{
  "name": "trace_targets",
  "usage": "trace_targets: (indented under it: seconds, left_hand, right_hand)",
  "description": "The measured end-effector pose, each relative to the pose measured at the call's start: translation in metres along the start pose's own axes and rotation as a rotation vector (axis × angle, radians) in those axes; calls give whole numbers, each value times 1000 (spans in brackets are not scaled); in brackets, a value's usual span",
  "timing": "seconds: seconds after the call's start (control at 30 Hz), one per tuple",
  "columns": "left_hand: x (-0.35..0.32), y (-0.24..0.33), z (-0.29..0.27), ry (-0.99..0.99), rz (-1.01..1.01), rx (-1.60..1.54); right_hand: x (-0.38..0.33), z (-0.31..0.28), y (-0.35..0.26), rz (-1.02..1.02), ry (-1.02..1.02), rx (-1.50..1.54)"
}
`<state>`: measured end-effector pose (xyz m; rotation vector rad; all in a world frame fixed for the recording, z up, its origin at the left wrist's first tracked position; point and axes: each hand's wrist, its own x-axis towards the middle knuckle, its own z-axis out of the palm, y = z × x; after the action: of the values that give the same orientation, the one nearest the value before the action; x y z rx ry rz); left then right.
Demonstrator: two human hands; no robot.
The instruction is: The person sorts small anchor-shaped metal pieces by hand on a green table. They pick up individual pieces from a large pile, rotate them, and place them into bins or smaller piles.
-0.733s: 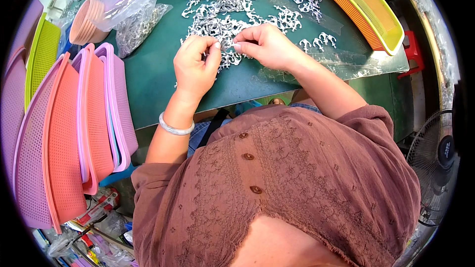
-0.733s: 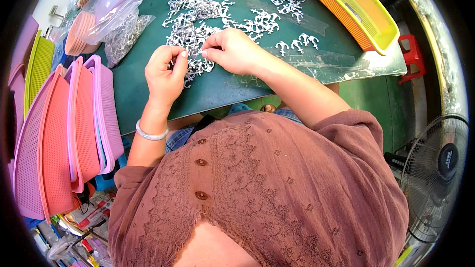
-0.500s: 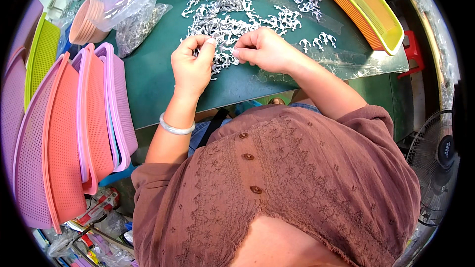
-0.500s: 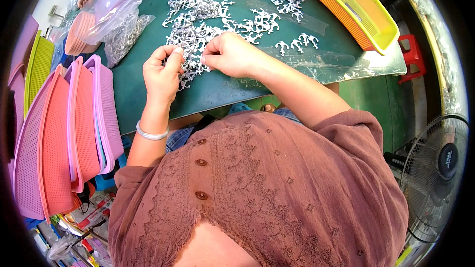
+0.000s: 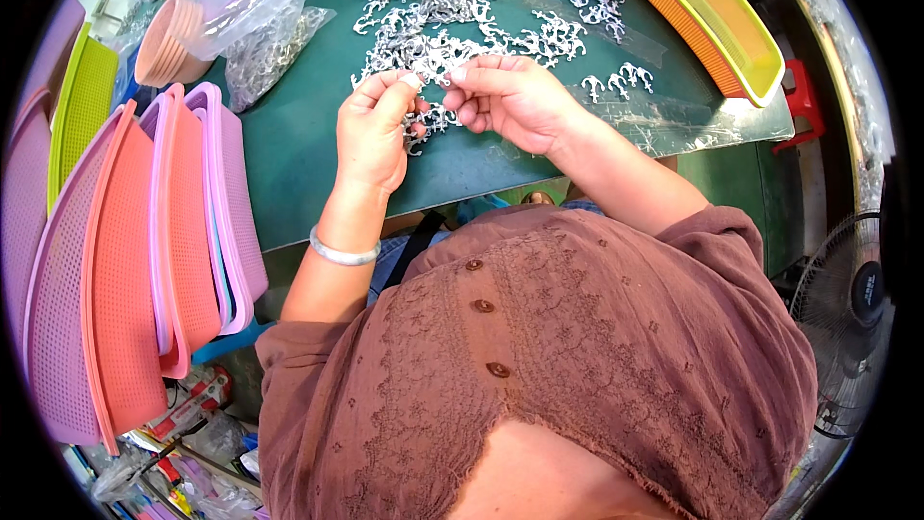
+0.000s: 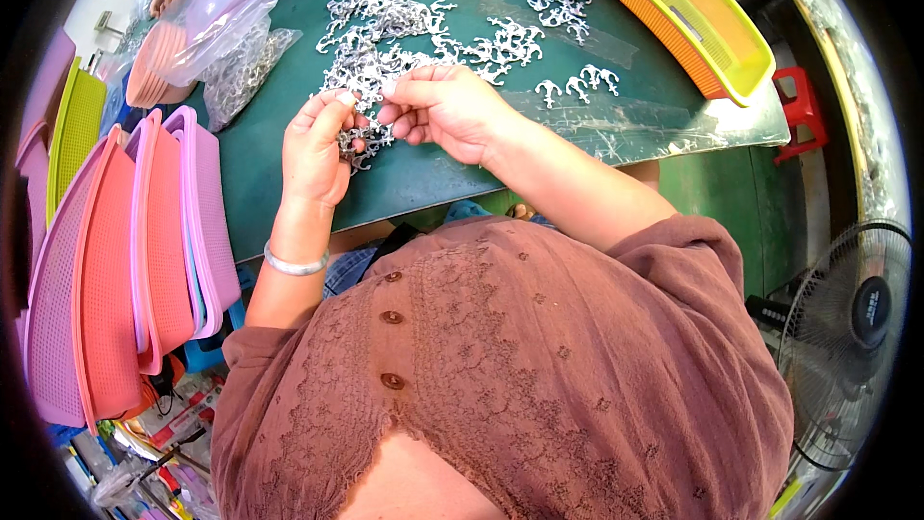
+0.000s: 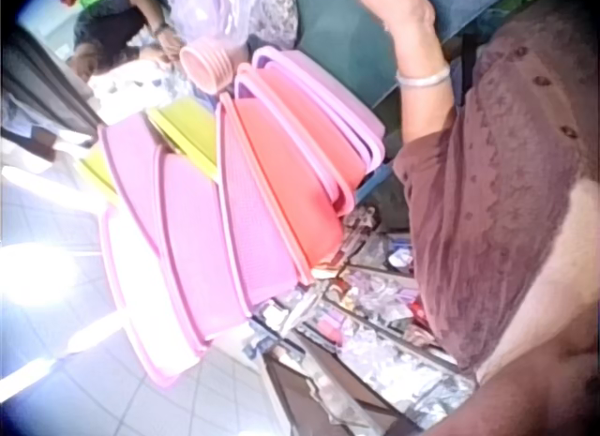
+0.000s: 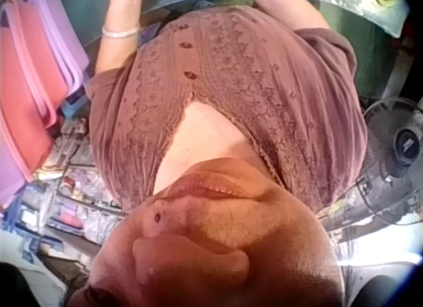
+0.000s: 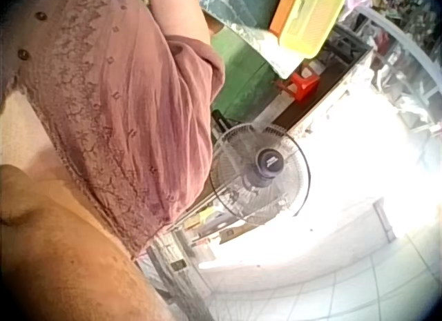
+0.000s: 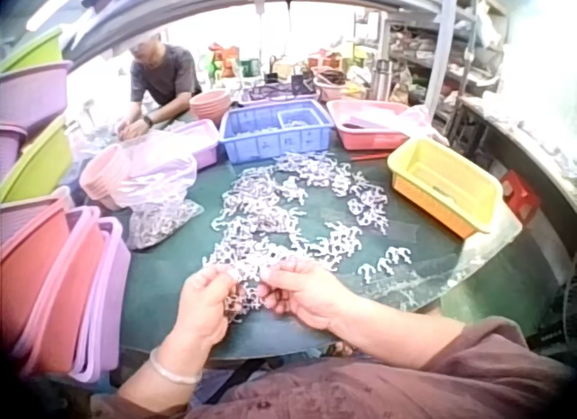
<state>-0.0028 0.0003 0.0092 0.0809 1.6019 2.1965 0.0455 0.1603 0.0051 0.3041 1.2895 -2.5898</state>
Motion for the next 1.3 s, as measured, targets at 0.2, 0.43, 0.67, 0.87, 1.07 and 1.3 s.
trace_targets:
  seconds: [0.2, 0.43, 0.67, 0.87, 1.07, 1.3]
  left_hand:
    - [-4, -7, 3, 4, 116, 96]
    - [-6, -8, 5, -50, -17, -106]
    - [2, -10, 2, -108, -159, -257]
    - [1, -7, -1, -130, -266, -354]
    - [3, -6, -6, -168, -263, -400]
    - [3, 4, -4, -172, -168, -219]
  right_hand:
    - [2, 1, 6, -78, 6, 106]
    - [3, 5, 11, -266, 87, -41]
    - [0, 5, 12, -291, 33, -185]
    - [-2, 5, 11, -188, 7, -55]
    - [-4, 5, 8, -137, 12, -68]
    - [-3, 1, 10, -141, 23, -240]
